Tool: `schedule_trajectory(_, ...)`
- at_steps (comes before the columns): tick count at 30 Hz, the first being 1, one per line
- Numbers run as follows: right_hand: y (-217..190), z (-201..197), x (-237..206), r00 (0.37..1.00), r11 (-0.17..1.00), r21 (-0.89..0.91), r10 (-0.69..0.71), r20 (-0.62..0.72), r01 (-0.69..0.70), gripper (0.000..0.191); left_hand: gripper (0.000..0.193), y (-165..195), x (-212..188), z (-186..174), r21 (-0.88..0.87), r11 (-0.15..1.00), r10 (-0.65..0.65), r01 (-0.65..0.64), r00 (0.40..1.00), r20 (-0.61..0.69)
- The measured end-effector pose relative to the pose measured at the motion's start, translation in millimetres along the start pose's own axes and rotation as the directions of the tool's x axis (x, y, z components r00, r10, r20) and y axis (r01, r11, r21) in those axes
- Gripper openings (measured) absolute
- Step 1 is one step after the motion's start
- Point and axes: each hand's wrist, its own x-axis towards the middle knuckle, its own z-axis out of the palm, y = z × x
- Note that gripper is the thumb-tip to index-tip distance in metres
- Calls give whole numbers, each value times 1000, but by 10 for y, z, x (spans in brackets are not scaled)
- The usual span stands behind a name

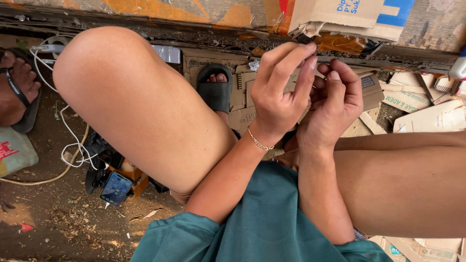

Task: The person sits on the floor and tapes a cardboard box with brown packing tape. They apply tape to the top and sides, smooth it down, and use a utility knife to cut the tape. The person also handles a smaller cardboard piece, applying tape to it as well.

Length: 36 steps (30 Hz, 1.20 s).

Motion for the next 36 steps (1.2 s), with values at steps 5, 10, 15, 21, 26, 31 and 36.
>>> schedule_trajectory(5, -3, -19, 7, 1000, 1000, 30, -7, 8, 7, 13, 12, 82, 61, -25, -119, 977, -170, 175, 984, 53)
schedule_trajectory(10, -21, -43, -7, 1000, 1000, 1, 11, 8, -11, 14, 13, 137, 131, -57, -302, 887, -324, 350, 936, 136)
schedule_trajectory(15, -41, -25, 0, 1000, 1000, -3, 18, 8, -18, 14, 15, 172, 191, -73, -281, 857, -391, 432, 900, 192)
schedule_trajectory(21, -51, 4, 2, 999, 999, -10, 44, -12, -44, 15, 17, 146, 242, -21, -456, 555, -626, 695, 711, 321)
schedule_trajectory(26, -37, -8, 0, 999, 998, -24, 50, -12, -50, 15, 15, 115, 252, -22, -562, 378, -656, 736, 641, 398)
schedule_trajectory(31, -13, -35, 23, 1000, 1000, -13, 26, 10, -26, 16, 10, 143, 260, 1, -607, 72, -733, 791, 455, 505)
schedule_trajectory(36, -32, -55, 22, 1000, 1000, -8, 26, 8, -26, 15, 11, 81, 277, 29, -580, -110, -808, 807, 267, 525)
